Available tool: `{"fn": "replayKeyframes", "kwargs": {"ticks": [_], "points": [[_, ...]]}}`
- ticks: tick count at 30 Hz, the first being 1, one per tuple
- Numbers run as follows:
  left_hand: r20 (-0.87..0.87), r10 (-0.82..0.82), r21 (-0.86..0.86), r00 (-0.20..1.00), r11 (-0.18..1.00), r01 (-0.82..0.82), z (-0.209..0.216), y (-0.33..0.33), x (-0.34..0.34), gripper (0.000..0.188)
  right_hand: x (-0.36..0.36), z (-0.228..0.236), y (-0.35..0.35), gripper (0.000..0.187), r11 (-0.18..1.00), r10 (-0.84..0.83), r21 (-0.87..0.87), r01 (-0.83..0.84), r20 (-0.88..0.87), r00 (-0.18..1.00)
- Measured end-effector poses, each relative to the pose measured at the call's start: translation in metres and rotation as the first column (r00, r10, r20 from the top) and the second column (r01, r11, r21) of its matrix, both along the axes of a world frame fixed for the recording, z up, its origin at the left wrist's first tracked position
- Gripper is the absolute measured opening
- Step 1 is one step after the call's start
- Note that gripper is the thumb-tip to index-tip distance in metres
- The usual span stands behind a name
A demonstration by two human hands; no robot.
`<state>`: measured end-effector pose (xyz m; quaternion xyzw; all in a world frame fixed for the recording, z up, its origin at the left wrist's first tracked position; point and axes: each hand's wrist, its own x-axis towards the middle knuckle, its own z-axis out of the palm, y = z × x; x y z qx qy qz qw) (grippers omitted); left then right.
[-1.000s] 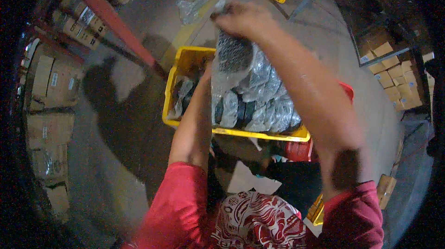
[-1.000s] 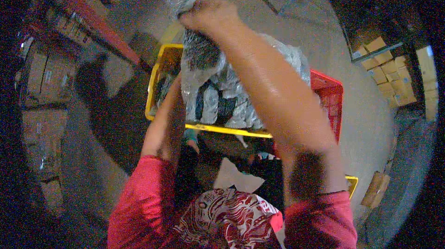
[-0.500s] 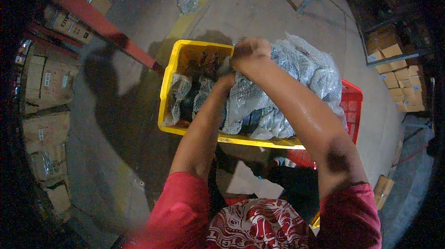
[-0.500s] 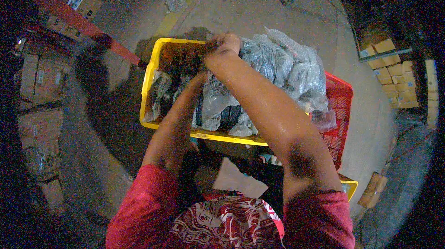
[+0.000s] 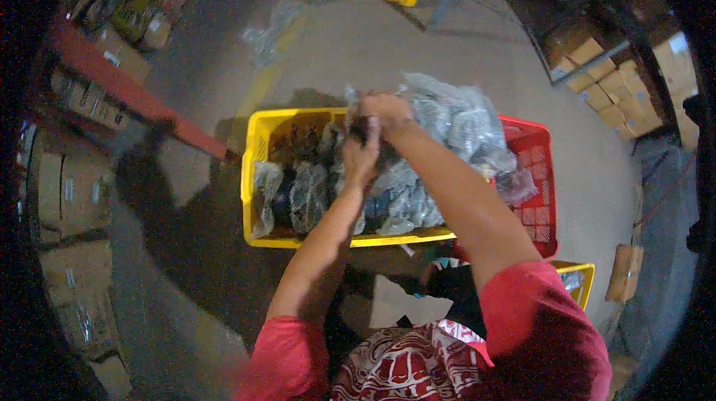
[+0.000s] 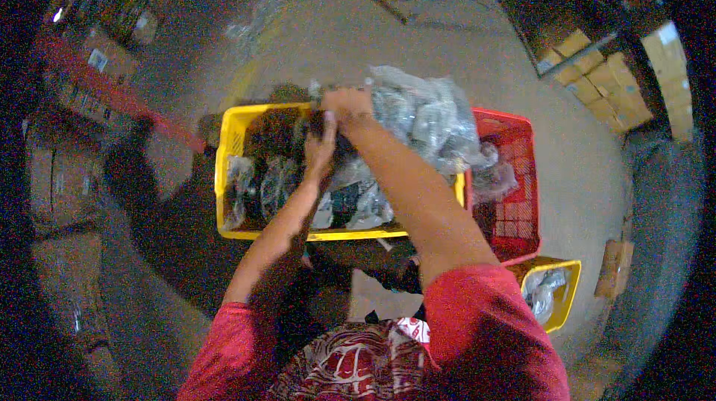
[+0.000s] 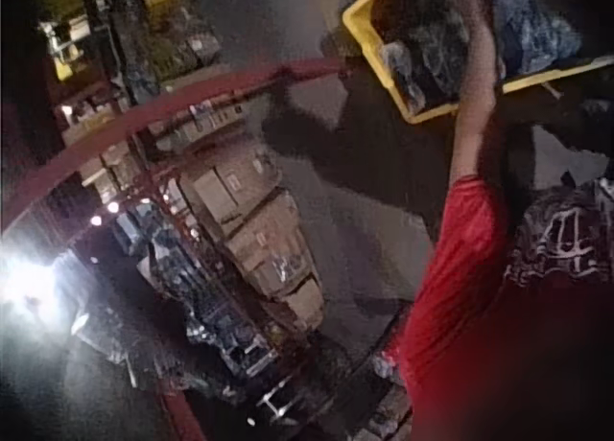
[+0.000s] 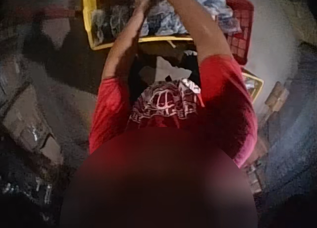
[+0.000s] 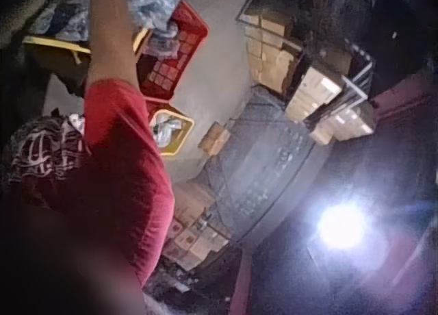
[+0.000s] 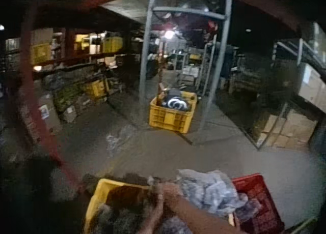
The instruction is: The person transfers bubble-wrapped kitchenware from a red crate into two yellow crates. They handle each item individually, placing them into the yellow crates until the red crate is empty.
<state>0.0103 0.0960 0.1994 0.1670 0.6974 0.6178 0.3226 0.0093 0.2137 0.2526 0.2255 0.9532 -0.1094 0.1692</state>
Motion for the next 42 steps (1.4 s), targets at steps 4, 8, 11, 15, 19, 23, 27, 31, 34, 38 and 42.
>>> {"fn": "replayKeyframes", "kwargs": {"ticks": [4,8,11,15,19,23,27,31,34,38,42], "points": [[-0.063,0.06,0.234,0.996,0.971,-0.044,-0.013,0.001,-0.015,0.066,0.017,0.017,-0.009,0.053,0.972,0.081,0.233,0.008,-0.374,0.924],[0.068,-0.043,-0.021,0.997,0.999,0.044,0.013,-0.012,-0.016,0.082,0.109,0.028,0.006,0.055,0.979,0.105,0.201,0.041,-0.664,0.741],[-0.035,-0.104,-0.344,0.994,0.935,0.086,0.044,-0.029,-0.011,0.088,0.241,0.024,0.043,0.05,0.965,-0.25,-0.134,0.227,-0.735,0.63],[-0.335,-0.185,-0.376,0.924,0.925,0.049,0.086,-0.054,0.008,0.082,0.408,-0.023,0.079,0.034,0.598,-0.721,-0.46,0.656,-0.665,0.192],[-0.238,-0.392,-0.34,0.889,0.891,0.301,0.138,-0.077,0.07,0.062,0.512,-0.126,0.105,0.045,0.329,-0.939,-0.319,0.889,-0.207,0.273],[0.094,-0.422,-0.313,0.902,0.847,0.429,0.161,-0.076,0.146,0.066,0.533,-0.24,0.172,0.055,0.08,-0.902,-0.33,0.94,-0.426,-0.073],[0.172,-0.658,-0.449,0.733,0.61,0.653,0.143,-0.049,0.168,0.062,0.526,-0.275,0.253,0.05,-0.039,-0.888,-0.667,0.744,-0.318,-0.332],[0.138,-0.782,-0.513,0.608,0.468,0.72,0.127,-0.035,0.166,0.064,0.509,-0.224,0.3,0.035,0.136,-0.828,-0.487,0.863,-0.534,-0.172],[0.17,-0.723,-0.441,0.67,0.552,0.708,0.121,-0.032,0.166,0.058,0.495,-0.157,0.307,0.032,0.067,-0.807,-0.644,0.762,-0.484,-0.338],[0.083,-0.701,-0.277,0.708,0.666,0.692,0.11,-0.031,0.17,0.05,0.481,-0.043,0.278,0.023,0.095,-0.838,-0.928,0.361,-0.27,-0.474],[0.212,-0.69,-0.05,0.692,0.7,0.713,0.093,-0.021,0.183,0.051,0.451,0.089,0.234,0.026,0.248,-0.81,-0.956,0.157,-0.294,-0.507]]}}
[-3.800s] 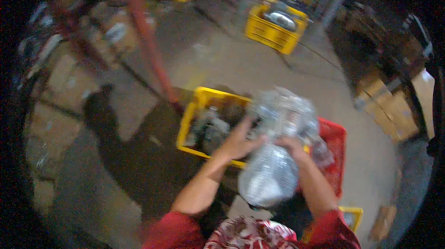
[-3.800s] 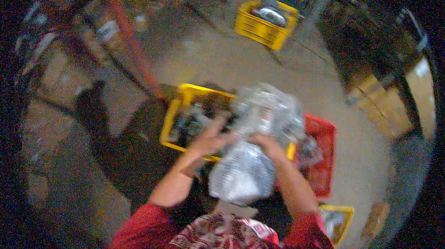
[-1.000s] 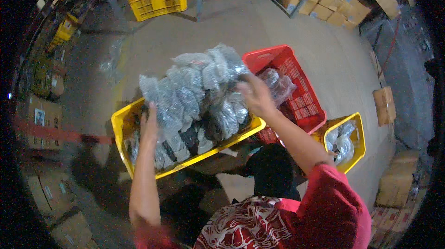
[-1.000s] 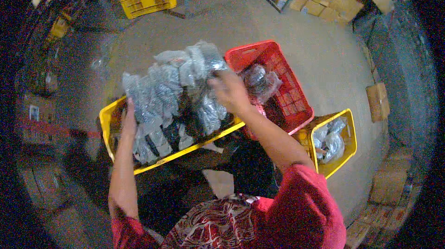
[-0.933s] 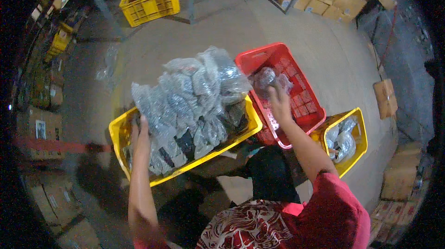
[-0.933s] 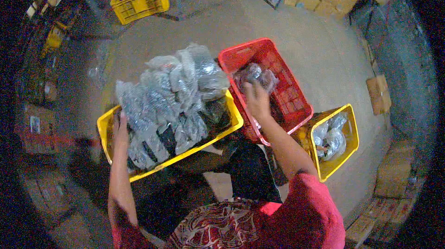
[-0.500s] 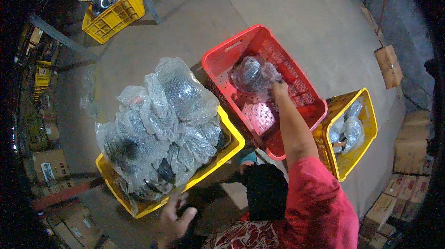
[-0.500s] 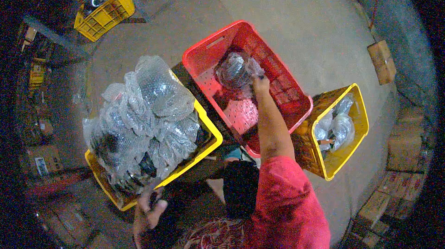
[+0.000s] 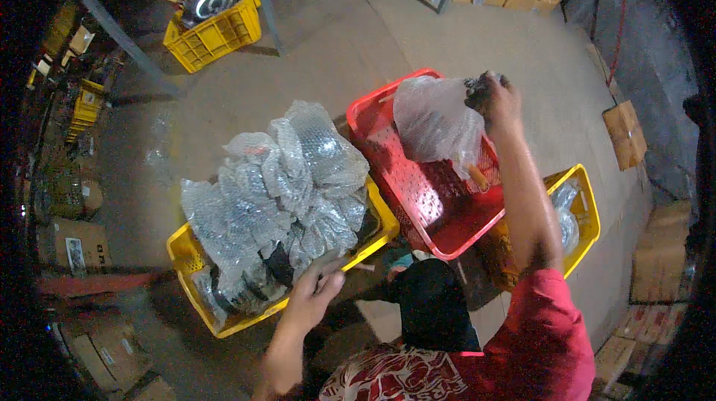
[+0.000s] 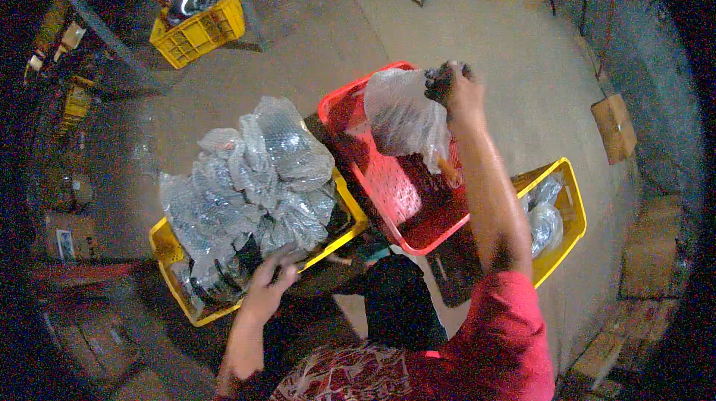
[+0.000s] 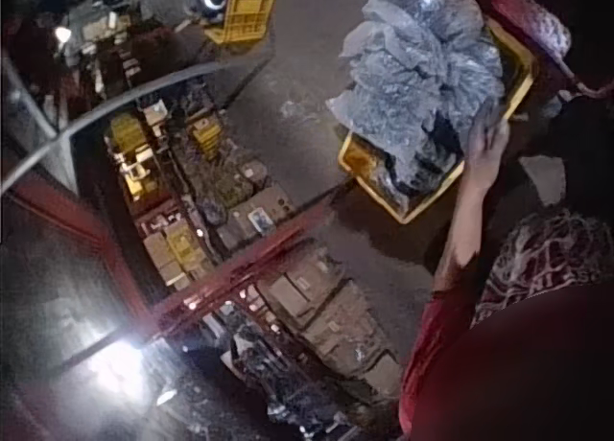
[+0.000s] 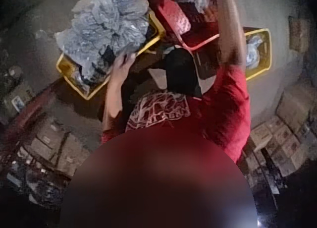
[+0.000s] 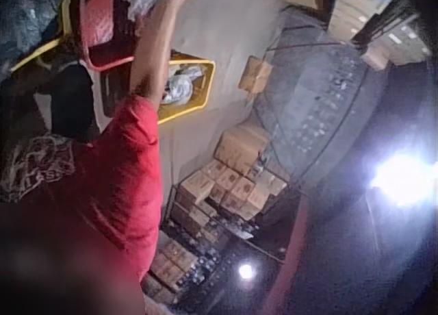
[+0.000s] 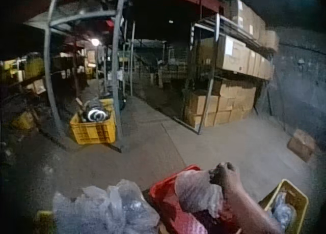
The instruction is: The person transfers bubble-wrapped kitchenware from a red crate into two yellow crates. They handle each item individually, placing them into the yellow crates until the red crate is empty.
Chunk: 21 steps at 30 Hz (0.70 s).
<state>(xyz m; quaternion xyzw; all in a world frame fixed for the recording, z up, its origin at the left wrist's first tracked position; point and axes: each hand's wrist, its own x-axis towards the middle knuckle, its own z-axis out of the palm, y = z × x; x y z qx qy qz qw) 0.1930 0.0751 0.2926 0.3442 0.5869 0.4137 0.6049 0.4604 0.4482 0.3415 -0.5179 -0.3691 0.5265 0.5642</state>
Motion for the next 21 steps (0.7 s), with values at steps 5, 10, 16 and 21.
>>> {"fn": "replayKeyframes", "kwargs": {"ticks": [5,10,16,21], "points": [[0.491,0.105,-0.263,0.865,0.964,0.032,-0.015,0.059,0.057,0.076,-0.027,0.165,-0.085,0.027,0.939,0.263,0.203,-0.279,0.102,0.959],[0.966,-0.09,0.077,0.242,0.995,0.063,0.023,0.116,0.121,0.092,-0.07,0.279,-0.17,0.029,0.829,0.408,0.317,-0.461,0.22,0.886],[0.333,0.263,0.677,0.905,0.602,-0.424,0.108,0.049,0.085,0.06,-0.071,0.316,-0.269,0.025,0.729,0.486,0.39,-0.562,0.282,0.827],[0.855,0.257,0.151,0.45,0.707,-0.691,0.138,-0.021,-0.011,0.056,-0.063,0.267,-0.31,0.018,0.743,0.439,0.436,-0.508,0.255,0.862]]}}
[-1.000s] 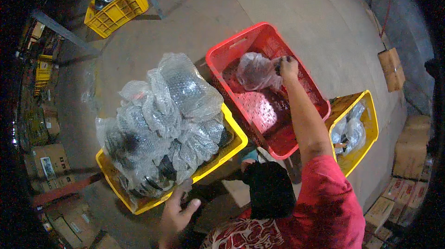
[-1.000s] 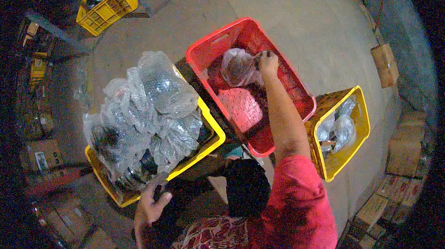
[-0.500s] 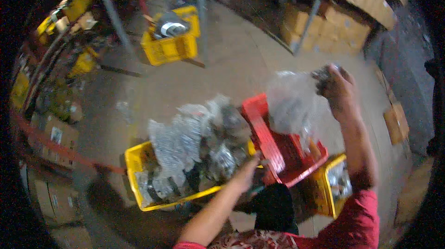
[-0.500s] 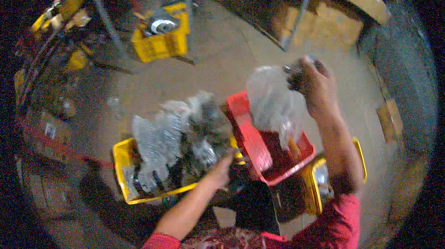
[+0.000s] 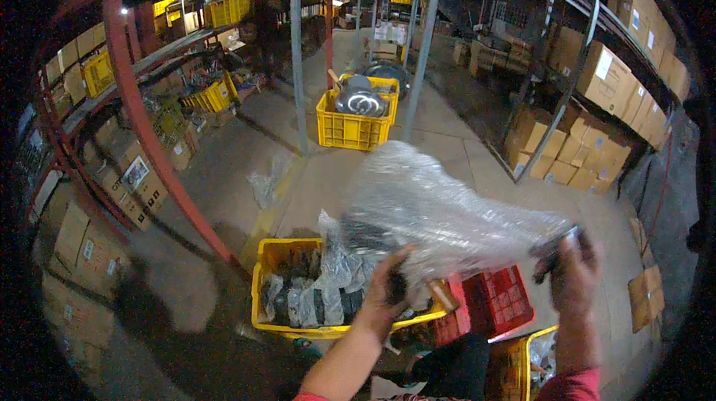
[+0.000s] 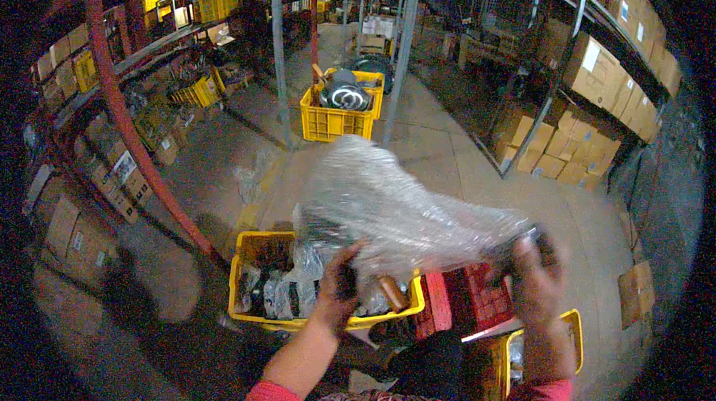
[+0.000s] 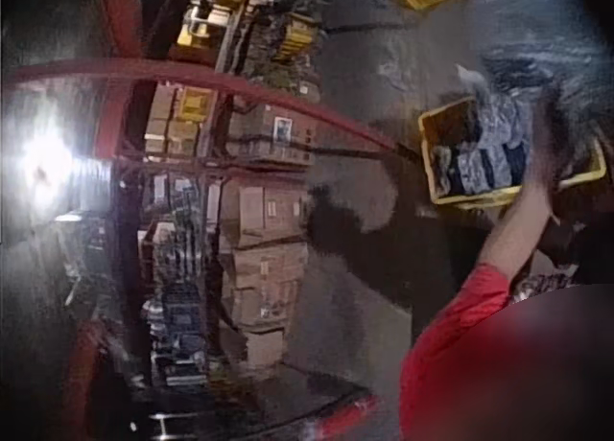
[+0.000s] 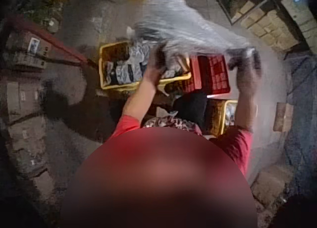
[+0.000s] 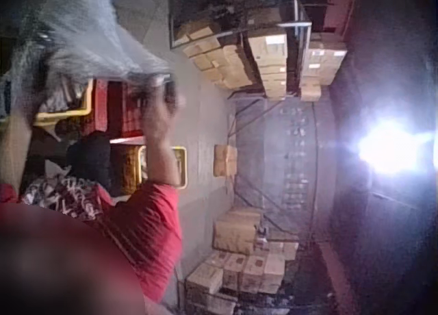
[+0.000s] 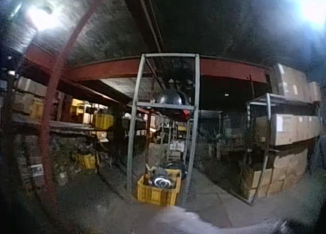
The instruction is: The person transfers bubble-wrapped kitchenware from a red crate into two yellow crates. They handle each item individually, placing them into the yellow crates until the red crate is empty.
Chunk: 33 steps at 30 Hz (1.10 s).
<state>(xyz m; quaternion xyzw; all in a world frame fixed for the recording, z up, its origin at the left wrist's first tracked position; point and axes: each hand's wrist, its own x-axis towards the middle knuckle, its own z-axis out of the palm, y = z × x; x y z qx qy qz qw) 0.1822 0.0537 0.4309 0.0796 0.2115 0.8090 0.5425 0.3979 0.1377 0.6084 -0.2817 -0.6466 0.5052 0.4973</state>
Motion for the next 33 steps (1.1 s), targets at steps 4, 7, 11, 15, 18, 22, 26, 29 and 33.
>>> {"fn": "replayKeyframes", "kwargs": {"ticks": [4,7,11,15,18,22,26,29,33], "points": [[0.045,0.167,-0.166,0.985,0.973,-0.158,0.0,-0.048,-0.063,0.044,-0.032,-0.07,-0.005,0.015,0.995,-0.084,-0.017,0.097,0.37,0.925],[-0.006,0.288,-0.145,0.958,0.947,-0.286,-0.014,-0.074,-0.084,0.043,-0.076,-0.119,-0.01,0.023,0.99,0.028,0.121,-0.076,0.356,0.934],[-0.018,0.353,-0.185,0.935,0.918,-0.35,-0.038,-0.074,-0.094,0.042,-0.139,-0.179,-0.041,0.08,0.893,0.439,-0.234,-0.384,0.636,0.634],[-0.525,0.326,-0.225,0.786,0.837,-0.498,-0.046,-0.078,-0.105,0.035,-0.212,-0.236,-0.09,0.062,0.915,0.241,-0.395,-0.086,0.362,0.9],[-0.918,0.191,-0.069,0.347,0.786,-0.614,-0.043,-0.083,-0.105,0.037,-0.236,-0.239,-0.084,0.052,0.957,0.146,-0.28,-0.076,0.236,0.961],[-0.987,0.077,-0.053,0.143,0.677,-0.734,-0.041,-0.087,-0.099,0.038,-0.244,-0.213,-0.054,0.044,0.905,0.186,-0.384,-0.18,-0.023,0.982],[-0.929,0.229,-0.047,0.291,0.705,-0.708,-0.046,-0.086,-0.105,0.038,-0.251,-0.199,-0.047,0.05,0.897,0.118,-0.415,-0.152,-0.106,0.987],[-0.812,0.411,-0.024,0.414,0.686,-0.727,-0.05,-0.086,-0.116,0.041,-0.249,-0.199,-0.046,0.046,0.941,0.14,-0.292,-0.17,-0.119,0.983],[-0.751,0.182,-0.326,0.635,0.734,-0.595,-0.061,-0.087,-0.13,0.057,-0.235,-0.205,-0.041,0.046,0.977,0.129,-0.176,-0.12,0.041,0.991]]}}
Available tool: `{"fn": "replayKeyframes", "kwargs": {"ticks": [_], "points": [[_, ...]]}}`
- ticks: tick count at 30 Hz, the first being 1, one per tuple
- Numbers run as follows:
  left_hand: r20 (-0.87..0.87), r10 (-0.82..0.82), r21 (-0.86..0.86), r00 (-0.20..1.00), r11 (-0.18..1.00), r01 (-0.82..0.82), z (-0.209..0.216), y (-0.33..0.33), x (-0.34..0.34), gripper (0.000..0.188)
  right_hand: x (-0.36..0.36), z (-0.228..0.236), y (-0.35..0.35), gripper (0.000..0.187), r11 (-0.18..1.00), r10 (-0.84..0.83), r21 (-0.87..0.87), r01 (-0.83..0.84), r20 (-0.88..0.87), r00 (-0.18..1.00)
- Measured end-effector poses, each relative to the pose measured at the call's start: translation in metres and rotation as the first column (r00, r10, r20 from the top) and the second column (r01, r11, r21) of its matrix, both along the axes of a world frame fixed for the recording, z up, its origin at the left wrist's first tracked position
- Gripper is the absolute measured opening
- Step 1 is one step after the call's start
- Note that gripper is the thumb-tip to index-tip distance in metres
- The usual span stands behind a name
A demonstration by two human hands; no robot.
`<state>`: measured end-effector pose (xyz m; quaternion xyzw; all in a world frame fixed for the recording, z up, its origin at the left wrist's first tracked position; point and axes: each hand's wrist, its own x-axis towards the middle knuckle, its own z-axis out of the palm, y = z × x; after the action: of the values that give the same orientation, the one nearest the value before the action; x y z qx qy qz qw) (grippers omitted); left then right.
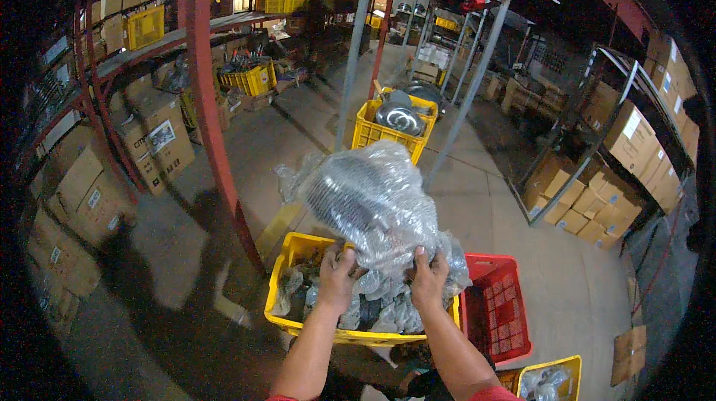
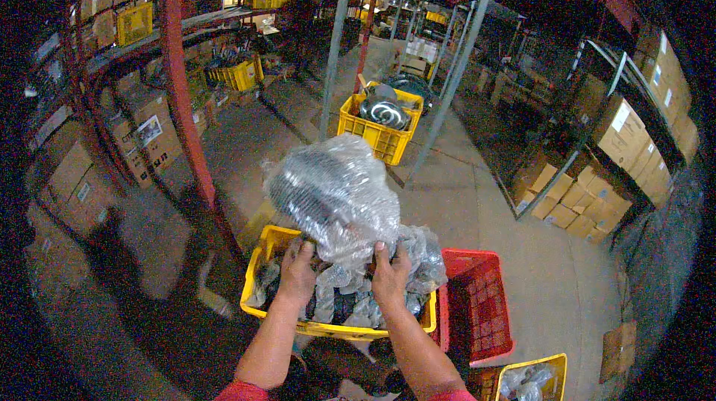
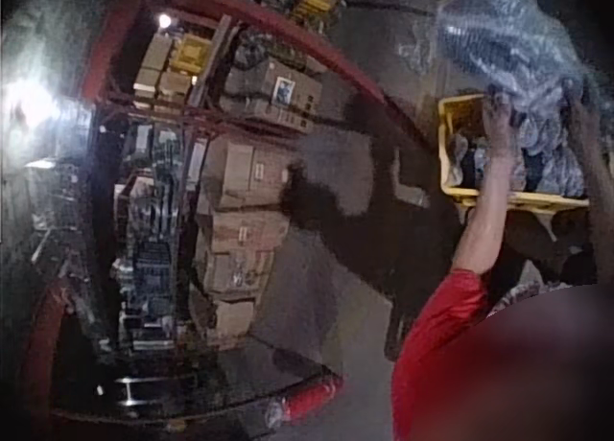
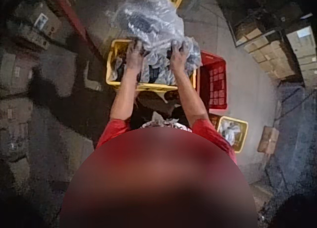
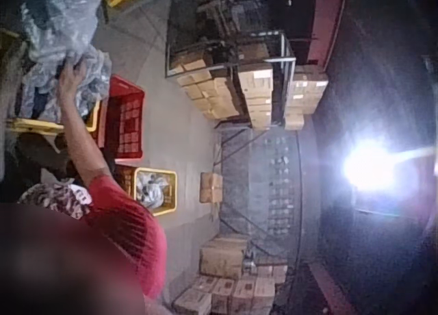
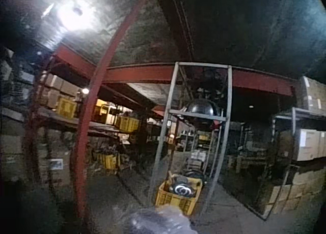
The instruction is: The person transfers bubble-wrapped kitchenware from a red crate into two yellow crates. They handle each item individually, placing them into the yellow crates until the red crate is empty.
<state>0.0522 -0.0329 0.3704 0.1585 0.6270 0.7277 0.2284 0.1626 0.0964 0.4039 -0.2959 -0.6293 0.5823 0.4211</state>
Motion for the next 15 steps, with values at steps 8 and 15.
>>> {"fn": "replayKeyframes", "kwargs": {"ticks": [8,15], "points": [[0.165,-0.189,0.417,0.968,0.903,0.105,-0.049,-0.011,-0.019,0.043,0.004,-0.003,-0.01,0.035,0.964,0.002,0.26,-0.054,0.195,0.981],[0.5,-0.097,0.601,0.86,0.755,-0.264,-0.041,-0.021,-0.033,0.036,0.049,0.017,0.038,0.014,0.773,0.067,-0.557,-0.303,-0.403,0.913]]}}
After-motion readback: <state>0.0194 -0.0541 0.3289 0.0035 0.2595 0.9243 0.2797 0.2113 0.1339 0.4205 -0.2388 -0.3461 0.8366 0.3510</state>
